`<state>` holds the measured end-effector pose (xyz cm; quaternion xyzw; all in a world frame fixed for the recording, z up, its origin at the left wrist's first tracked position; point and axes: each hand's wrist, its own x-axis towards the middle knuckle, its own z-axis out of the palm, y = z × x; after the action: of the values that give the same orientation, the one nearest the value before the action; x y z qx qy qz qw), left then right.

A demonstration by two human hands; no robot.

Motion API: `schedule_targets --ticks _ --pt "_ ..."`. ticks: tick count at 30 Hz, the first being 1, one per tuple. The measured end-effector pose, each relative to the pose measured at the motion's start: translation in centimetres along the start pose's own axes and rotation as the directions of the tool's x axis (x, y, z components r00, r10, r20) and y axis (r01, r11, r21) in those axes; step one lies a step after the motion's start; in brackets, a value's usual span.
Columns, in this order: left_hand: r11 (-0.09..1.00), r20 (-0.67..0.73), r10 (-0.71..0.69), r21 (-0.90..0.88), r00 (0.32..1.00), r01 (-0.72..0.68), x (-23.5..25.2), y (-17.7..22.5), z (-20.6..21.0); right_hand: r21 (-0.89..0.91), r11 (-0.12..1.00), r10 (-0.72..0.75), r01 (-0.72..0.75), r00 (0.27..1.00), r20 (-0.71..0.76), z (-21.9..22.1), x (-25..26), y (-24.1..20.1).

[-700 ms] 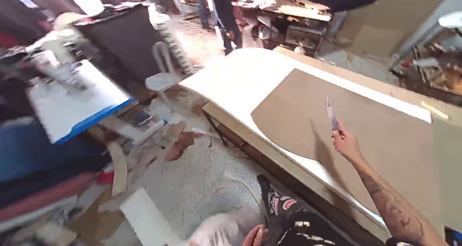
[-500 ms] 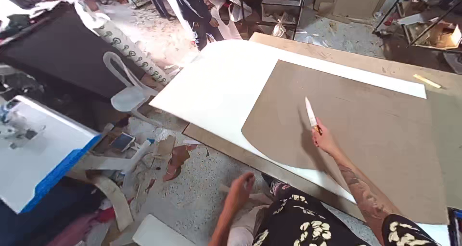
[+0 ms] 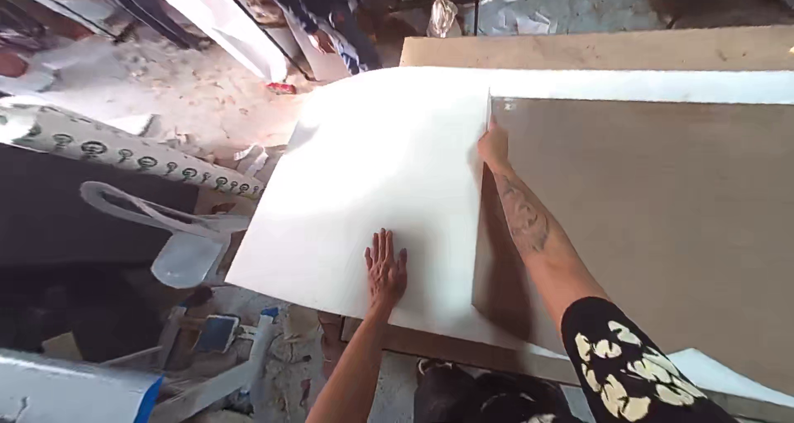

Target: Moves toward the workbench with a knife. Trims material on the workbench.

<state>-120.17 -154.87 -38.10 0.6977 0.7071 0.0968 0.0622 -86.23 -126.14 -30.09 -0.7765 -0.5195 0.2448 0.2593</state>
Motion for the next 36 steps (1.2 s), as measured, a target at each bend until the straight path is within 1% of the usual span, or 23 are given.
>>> schedule_targets --ticks 3,6,8,10,13,15,17,20,22,23,25,29,32,36 --pt "1.000 -0.014 0.007 -0.011 1.000 -0.007 1.3 -0.6 0.1 -0.087 0.992 0.085 -0.087 0.996 -0.028 2.6 3.7 -2.4" --pt "1.000 0.067 0.013 0.004 0.998 -0.014 1.0 -1.0 0.0 -0.202 0.970 0.126 -0.137 0.990 -0.065 4.5 3.0 -2.1" --pt "1.000 0.078 0.030 -0.001 0.997 -0.030 1.1 -1.2 0.0 -0.276 0.948 0.131 -0.155 0.986 -0.105 4.8 2.2 -3.0" --pt "0.999 0.075 0.051 -0.018 0.996 -0.050 1.3 -1.5 0.1 -0.329 0.928 0.148 -0.176 0.983 -0.109 4.9 2.1 -4.4" --pt "0.998 0.097 0.063 -0.034 0.993 -0.060 1.6 -1.4 0.0 -0.385 0.902 0.169 -0.196 0.980 -0.102 5.3 3.9 -4.7" --pt "0.998 0.118 0.063 -0.038 0.991 -0.059 1.3 -1.7 -0.3 -0.417 0.885 0.179 -0.207 0.978 -0.105 6.1 3.6 -4.8" --pt "0.997 0.117 0.068 -0.046 0.991 -0.063 1.3 -2.1 -0.4 -0.432 0.871 0.205 -0.233 0.972 -0.112 6.2 1.2 -5.0" --pt "0.993 0.102 0.073 -0.098 0.992 -0.063 1.4 -2.2 -0.3 -0.517 0.814 0.247 -0.267 0.963 -0.109 5.9 -4.4 -5.3" --pt "0.988 0.083 0.078 -0.140 0.993 -0.066 1.4 -2.4 -0.3 -0.581 0.767 0.286 -0.271 0.956 -0.068 5.9 -8.2 -5.3" --pt "0.984 0.080 0.078 -0.163 0.994 -0.064 1.3 -2.4 -0.3 -0.604 0.756 0.283 -0.251 0.958 -0.044 5.6 -10.2 -5.0" --pt "0.978 0.089 0.073 -0.199 0.993 -0.054 1.3 -2.5 -0.4 -0.624 0.757 0.243 -0.192 0.970 -0.003 5.1 -14.4 -4.1" --pt "0.962 0.073 0.063 -0.270 0.995 -0.041 1.0 -2.5 0.1 -0.621 0.757 0.287 -0.203 0.957 0.037 4.9 -23.5 -3.5" --pt "0.949 0.084 0.073 -0.312 0.994 -0.044 0.7 -2.7 0.1 -0.642 0.720 0.353 -0.261 0.935 0.015 5.3 -30.9 -3.1" --pt "0.946 0.096 0.075 -0.322 0.993 -0.041 0.8 -2.8 -0.3 -0.731 0.614 0.435 -0.297 0.901 -0.001 6.0 -37.7 -2.3"
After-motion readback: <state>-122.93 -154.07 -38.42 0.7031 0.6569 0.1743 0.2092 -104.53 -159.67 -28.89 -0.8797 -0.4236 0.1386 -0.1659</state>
